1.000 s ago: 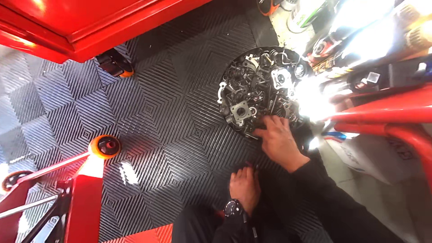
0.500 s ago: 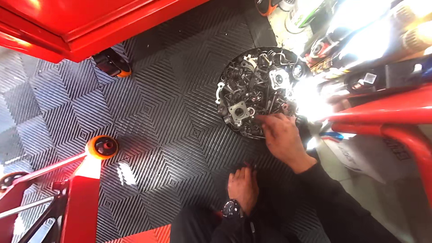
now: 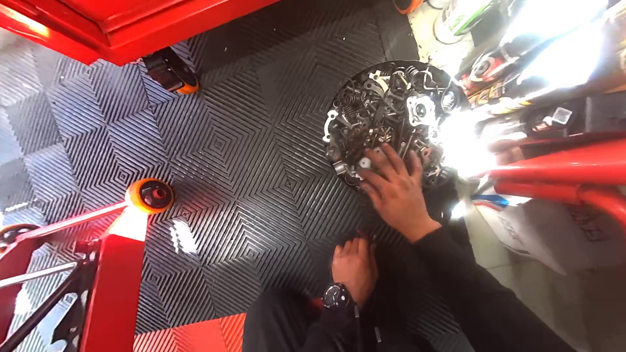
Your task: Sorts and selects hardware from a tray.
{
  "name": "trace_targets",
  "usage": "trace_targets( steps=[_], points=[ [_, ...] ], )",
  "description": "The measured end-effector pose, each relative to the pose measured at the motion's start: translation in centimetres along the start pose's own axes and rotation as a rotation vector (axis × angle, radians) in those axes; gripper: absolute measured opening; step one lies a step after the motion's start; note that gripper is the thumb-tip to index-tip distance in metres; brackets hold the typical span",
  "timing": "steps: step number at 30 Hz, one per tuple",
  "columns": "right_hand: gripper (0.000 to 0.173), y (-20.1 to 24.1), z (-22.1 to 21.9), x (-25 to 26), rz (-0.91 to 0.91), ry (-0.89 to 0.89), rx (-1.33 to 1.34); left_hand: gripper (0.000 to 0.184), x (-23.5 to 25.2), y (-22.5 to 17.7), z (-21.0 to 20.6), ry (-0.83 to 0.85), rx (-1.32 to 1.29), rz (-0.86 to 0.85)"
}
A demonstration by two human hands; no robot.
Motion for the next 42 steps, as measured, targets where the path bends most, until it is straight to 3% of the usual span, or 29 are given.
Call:
trace_targets(
  steps=[4,9,15,18,24,28,32,37,39,42],
  points=[
    [0.027,-2.4,0.4,-3.0,-0.083,-0.191,0.000,0.026,0.1,-0.1,0.1,-0.021,0.003,-0.005],
    [0.025,-4.8,1.9,-4.0,-0.251,-0.280,0.067,0.027,0.1,0.0,0.2,-0.031,0.010,-0.009],
    [0.027,-4.8,4.9,-1.5,-0.290,-0.084,0.176,0.026,0.0,-0.1,0.1,-0.022,0.001,-0.011],
    [0.037,-4.2,6.8,0.0,-0.315,0.018,0.220,0.027,0.0,0.0,0.0,-0.016,-0.008,-0.013],
    [0.042,-5.5,9.7,1.5,-0.471,0.158,0.179,0.027,0.0,0.1,-0.3,-0.003,-0.006,-0.009],
    [0.042,-6.4,10.7,1.5,-0.491,0.116,0.118,0.027,0.0,0.1,-0.3,0.003,0.006,-0.012],
    [0.031,-2.7,10.1,2.5,-0.281,-0.087,0.168,0.027,0.0,0.0,-0.1,-0.001,0.004,-0.002],
    [0.046,4.0,3.5,6.6,0.202,0.050,0.138,0.026,0.1,0.0,0.0,-0.016,0.012,-0.018],
    [0.046,3.2,0.7,6.8,0.244,0.118,0.079,0.027,-0.1,0.0,-0.2,-0.002,0.000,-0.015],
    [0.044,1.4,-0.4,4.8,0.185,0.079,-0.001,0.028,0.0,0.2,-0.3,0.028,0.000,-0.001]
  ],
)
Point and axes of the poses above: each hand's wrist, its own x-axis towards the middle knuckle, its own z-axis out of the back of the hand, y = z × x, the point moved 6 cm from there along x, towards the middle knuckle, and after that the axes turned 13 degrees about y, right-handed, at the moved point
